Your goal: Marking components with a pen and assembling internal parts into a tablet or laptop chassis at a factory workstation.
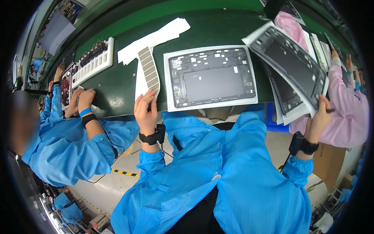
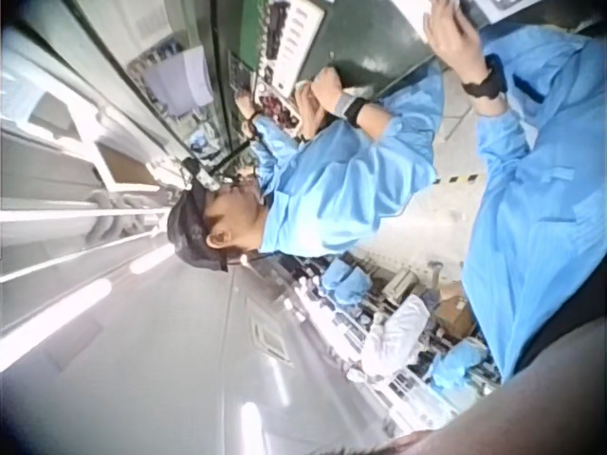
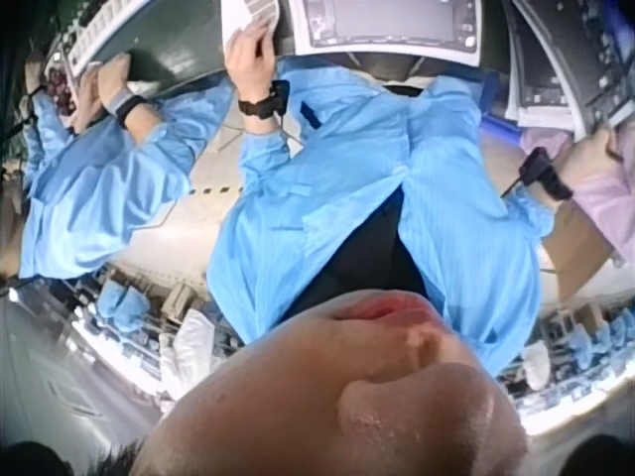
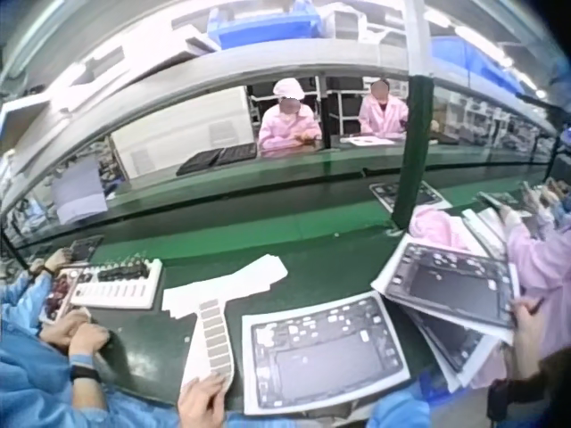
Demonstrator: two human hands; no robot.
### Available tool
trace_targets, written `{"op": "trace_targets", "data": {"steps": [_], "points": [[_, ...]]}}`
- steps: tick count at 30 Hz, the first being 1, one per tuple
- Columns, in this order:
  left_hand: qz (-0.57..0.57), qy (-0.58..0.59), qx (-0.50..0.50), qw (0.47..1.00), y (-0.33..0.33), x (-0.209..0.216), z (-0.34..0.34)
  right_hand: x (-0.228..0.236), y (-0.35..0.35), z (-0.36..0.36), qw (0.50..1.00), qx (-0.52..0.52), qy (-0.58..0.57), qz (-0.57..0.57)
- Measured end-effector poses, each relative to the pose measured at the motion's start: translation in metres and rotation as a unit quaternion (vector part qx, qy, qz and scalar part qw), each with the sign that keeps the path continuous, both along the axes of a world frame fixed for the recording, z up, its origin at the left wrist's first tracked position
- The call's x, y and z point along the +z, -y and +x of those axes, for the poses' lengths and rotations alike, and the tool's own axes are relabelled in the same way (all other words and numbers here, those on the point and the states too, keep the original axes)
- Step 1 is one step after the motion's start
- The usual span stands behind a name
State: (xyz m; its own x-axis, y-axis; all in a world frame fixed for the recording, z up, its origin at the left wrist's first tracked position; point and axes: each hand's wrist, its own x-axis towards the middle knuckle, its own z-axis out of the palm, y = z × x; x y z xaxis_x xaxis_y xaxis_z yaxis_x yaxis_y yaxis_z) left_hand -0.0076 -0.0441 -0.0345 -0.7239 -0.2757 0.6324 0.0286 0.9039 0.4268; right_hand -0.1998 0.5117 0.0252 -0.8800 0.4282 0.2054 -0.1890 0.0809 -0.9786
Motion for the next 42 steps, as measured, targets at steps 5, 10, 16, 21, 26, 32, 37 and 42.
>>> {"op": "trace_targets", "data": {"steps": [5,10,16,21,26,32,37,42], "points": [[-0.007,0.058,-0.052,0.997,-0.006,0.011,0.018,-0.06,-0.008,0.033,0.997,-0.031,0.054,-0.037],[0.009,0.099,-0.12,0.988,-0.009,0.031,0.024,-0.069,0.003,0.049,0.958,-0.007,0.129,0.257],[0.105,0.183,-0.103,0.972,0.011,0.037,-0.002,-0.047,0.015,0.036,0.896,0.082,0.128,0.417],[-0.063,0.256,-0.022,0.964,0.005,0.029,-0.001,-0.008,-0.037,0.03,0.784,-0.023,0.154,0.601],[-0.044,0.295,-0.033,0.954,-0.01,0.05,0.025,0.067,0.08,0.067,0.964,0.013,0.053,0.26],[-0.104,0.267,-0.046,0.957,0.001,0.023,0.005,0.02,0.254,0.061,0.898,0.281,-0.05,0.335],[0.0,0.26,-0.087,0.962,-0.001,0.025,0.018,0.012,0.372,0.06,0.854,0.499,0.144,0.024],[0.037,0.202,-0.098,0.974,0.005,0.018,0.023,-0.027,0.429,0.044,0.839,0.527,0.121,0.058]]}}
